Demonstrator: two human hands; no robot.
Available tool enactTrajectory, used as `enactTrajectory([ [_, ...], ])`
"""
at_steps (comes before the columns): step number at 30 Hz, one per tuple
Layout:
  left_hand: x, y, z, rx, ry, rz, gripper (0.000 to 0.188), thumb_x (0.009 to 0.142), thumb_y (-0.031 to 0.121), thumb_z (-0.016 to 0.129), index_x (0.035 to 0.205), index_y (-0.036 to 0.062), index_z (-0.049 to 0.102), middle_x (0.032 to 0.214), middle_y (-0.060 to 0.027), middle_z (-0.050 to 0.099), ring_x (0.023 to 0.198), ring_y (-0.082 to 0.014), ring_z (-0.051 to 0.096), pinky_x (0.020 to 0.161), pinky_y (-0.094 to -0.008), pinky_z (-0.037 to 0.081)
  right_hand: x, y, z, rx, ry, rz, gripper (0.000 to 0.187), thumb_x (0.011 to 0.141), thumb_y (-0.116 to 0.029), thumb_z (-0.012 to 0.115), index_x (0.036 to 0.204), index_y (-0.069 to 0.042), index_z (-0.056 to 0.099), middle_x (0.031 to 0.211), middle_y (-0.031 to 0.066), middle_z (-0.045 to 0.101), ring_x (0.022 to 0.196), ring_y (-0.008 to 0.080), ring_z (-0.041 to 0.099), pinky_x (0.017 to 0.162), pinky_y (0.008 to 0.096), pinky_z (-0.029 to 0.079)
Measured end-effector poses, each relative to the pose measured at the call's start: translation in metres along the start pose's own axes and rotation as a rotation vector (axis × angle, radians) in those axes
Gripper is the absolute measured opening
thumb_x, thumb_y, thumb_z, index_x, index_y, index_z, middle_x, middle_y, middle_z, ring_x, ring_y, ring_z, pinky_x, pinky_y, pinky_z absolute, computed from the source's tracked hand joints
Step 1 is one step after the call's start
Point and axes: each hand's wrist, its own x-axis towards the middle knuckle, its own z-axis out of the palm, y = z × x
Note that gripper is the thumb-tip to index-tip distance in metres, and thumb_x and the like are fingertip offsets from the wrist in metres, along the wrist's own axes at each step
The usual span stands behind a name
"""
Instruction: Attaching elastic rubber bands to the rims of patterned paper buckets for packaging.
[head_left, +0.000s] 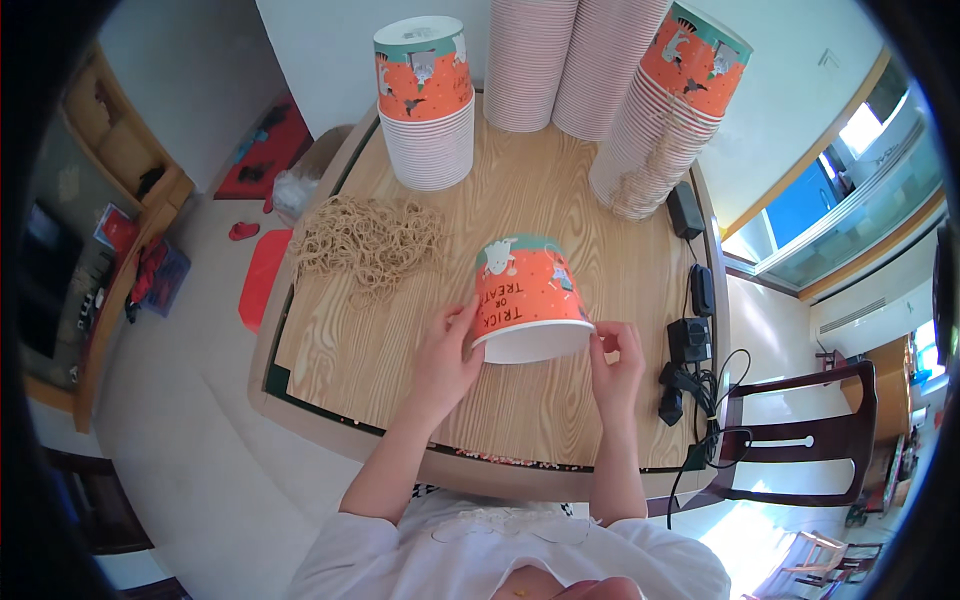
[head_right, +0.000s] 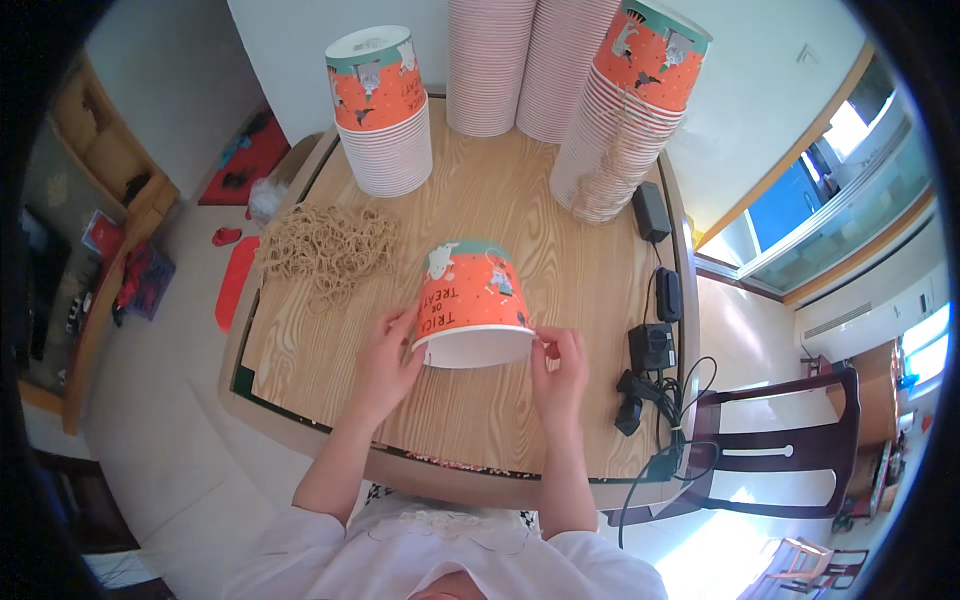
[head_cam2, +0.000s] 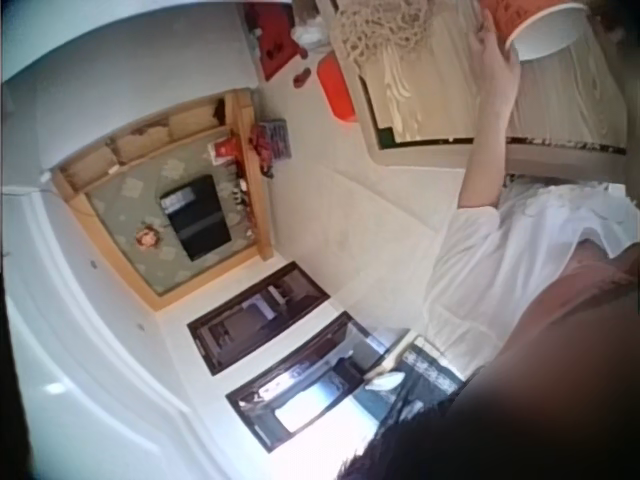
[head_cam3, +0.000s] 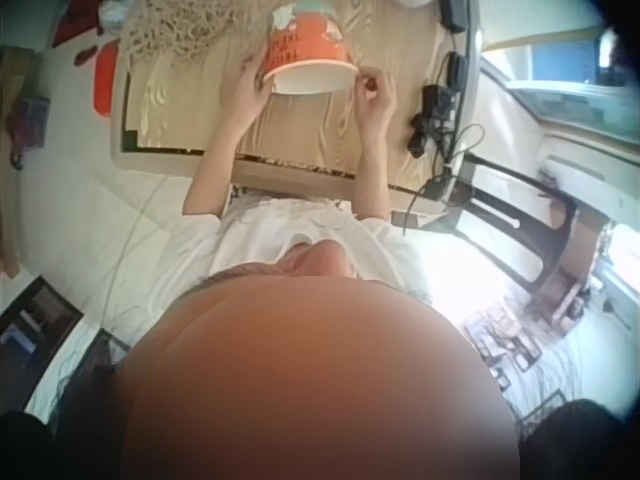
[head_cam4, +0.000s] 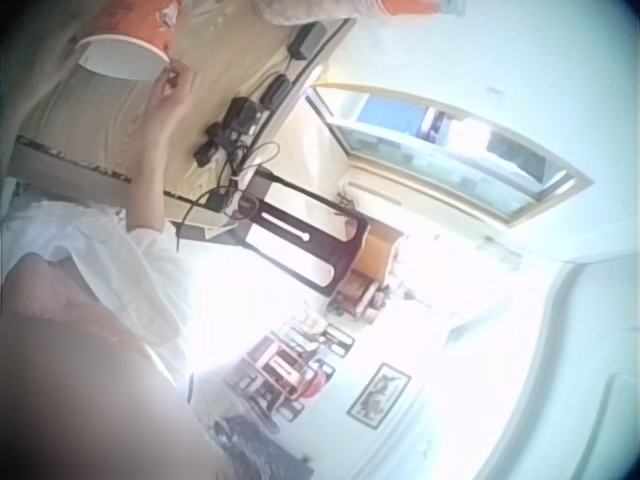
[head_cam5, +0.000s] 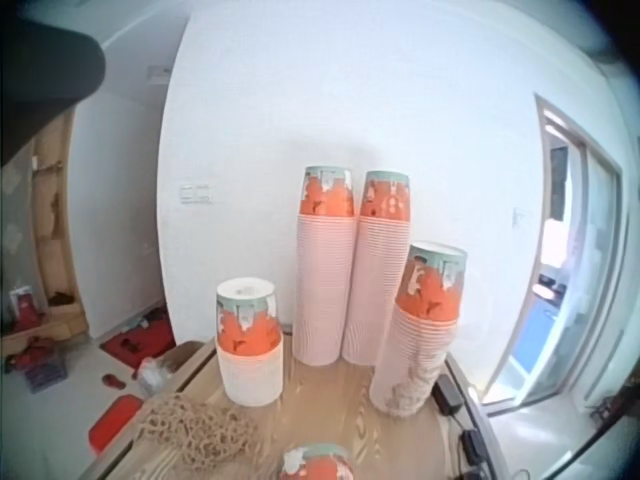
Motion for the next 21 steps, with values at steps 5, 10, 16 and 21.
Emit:
enactTrajectory([
  [5, 0.011, 0.011, 0.010, 0.133, 0.097, -0.064, 0.058, 0.083, 0.006, 0.055, 0.139, 0.0114, 0.040, 0.128, -0.0134, 0.047, 0.102, -0.0313, 0.058, 0.081, -0.0405, 0.051, -0.012, 0.010, 0.013, 0.556, 0.264, 0.394, 0.012, 0.086, 0.002, 0.057, 0.094, -0.007, 0.056, 0.076, -0.0021, 0.048, 0.066, 0.0064, 0.047, 0.060, 0.0204, 0.040],
  [10, 0.035, 0.023, 0.015, 0.293, 0.128, 0.160, 0.056, 0.082, 0.004, 0.054, 0.136, 0.0098, 0.044, 0.130, -0.0122, 0.047, 0.100, -0.0298, 0.056, 0.082, -0.0402, 0.050, -0.016, -0.020, 0.032, 1.268, -0.098, 0.740, 0.024, 0.095, -0.013, 0.051, 0.118, -0.005, 0.050, 0.104, 0.0097, 0.061, 0.097, 0.0196, 0.060, 0.084, 0.0351, 0.049],
  [16, 0.037, 0.042, 0.033, 0.057, 0.131, 0.479, 0.044, 0.078, 0.006, 0.064, 0.122, 0.0075, 0.057, 0.122, -0.0131, 0.052, 0.094, -0.0279, 0.056, 0.080, -0.0378, 0.051, 0.046, -0.024, 0.036, 1.618, 0.033, 0.787, 0.035, 0.098, -0.018, 0.041, 0.128, 0.002, 0.044, 0.132, 0.0158, 0.049, 0.124, 0.0280, 0.045, 0.107, 0.0439, 0.034],
  [21, -0.006, -0.011, 0.053, -0.633, 0.444, -0.144, 0.012, 0.092, 0.009, 0.057, 0.103, 0.0049, 0.058, 0.100, -0.0078, 0.058, 0.083, -0.0139, 0.057, 0.072, -0.0248, 0.048, 0.054, -0.008, 0.023, 1.744, 0.136, 0.823, 0.035, 0.099, -0.017, 0.039, 0.128, 0.002, 0.044, 0.133, 0.0137, 0.049, 0.122, 0.0259, 0.048, 0.104, 0.0424, 0.038],
])
